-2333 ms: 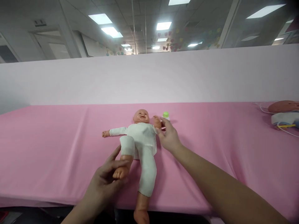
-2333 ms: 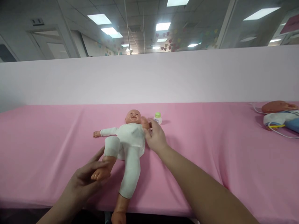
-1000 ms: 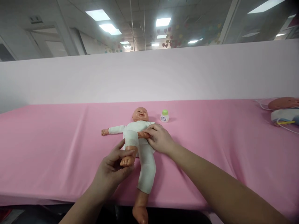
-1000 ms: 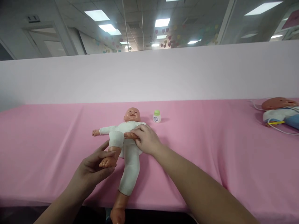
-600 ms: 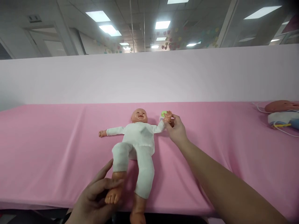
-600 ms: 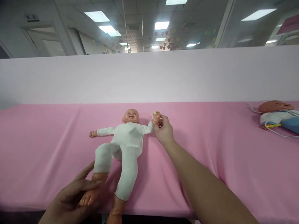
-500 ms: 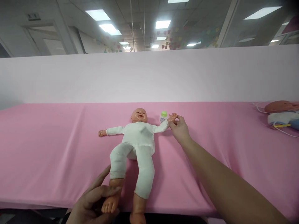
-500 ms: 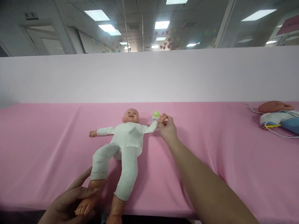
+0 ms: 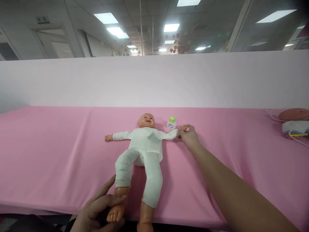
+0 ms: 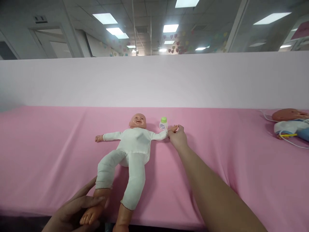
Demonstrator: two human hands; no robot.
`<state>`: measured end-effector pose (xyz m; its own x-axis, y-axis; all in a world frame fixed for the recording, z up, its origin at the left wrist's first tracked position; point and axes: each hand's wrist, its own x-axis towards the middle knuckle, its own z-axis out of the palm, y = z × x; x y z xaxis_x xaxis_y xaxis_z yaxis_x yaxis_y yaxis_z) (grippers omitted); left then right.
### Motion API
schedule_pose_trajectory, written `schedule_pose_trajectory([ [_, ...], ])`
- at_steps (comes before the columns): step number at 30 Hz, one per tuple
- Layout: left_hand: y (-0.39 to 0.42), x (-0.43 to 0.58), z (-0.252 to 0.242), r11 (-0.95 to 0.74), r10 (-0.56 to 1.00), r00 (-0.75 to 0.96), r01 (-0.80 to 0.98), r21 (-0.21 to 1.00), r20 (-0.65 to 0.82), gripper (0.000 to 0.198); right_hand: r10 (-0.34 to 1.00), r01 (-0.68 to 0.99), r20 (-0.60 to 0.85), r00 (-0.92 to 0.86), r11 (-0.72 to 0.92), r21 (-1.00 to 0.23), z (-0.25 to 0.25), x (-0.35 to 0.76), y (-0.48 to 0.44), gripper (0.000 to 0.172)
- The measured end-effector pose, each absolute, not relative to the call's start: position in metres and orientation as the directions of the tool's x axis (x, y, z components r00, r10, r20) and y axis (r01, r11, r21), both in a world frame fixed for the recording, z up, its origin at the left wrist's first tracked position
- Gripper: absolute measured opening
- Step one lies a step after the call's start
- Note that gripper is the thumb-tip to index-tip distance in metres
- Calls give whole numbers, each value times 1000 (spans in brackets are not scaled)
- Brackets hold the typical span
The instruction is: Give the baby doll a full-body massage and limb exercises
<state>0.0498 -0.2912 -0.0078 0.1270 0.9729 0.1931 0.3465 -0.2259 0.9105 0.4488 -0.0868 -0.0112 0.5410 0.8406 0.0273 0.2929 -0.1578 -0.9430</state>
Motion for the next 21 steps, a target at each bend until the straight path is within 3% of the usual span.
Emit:
schedule_pose_trajectory([
  [4, -279, 50, -3, -295, 950, 197, 324, 899, 241, 32, 828, 365, 306, 469, 134, -921, 2, 422, -102, 74],
  [7, -267, 56, 6, -310, 945, 213, 341, 887, 248, 32, 817, 374, 509, 272, 397, -838, 10, 391, -119, 61],
  [10, -253, 65, 16, -342, 933, 236, 360, 868, 270, 30, 792, 498, 610, 16, 523, -692, 13, 366, -132, 41],
  [12, -243, 71, 23, -378, 921, 244, 361, 853, 304, 31, 740, 584, 653, -163, 605, -541, 13, 358, -135, 32],
  [15, -232, 79, 31, -396, 912, 259, 361, 844, 318, 33, 666, 635, 666, -335, 682, -363, 12, 355, -133, 32],
  [21, -224, 91, 41, -391, 906, 319, 372, 842, 280, 33, 696, 670, 620, -364, 657, -345, 7, 357, -131, 34],
])
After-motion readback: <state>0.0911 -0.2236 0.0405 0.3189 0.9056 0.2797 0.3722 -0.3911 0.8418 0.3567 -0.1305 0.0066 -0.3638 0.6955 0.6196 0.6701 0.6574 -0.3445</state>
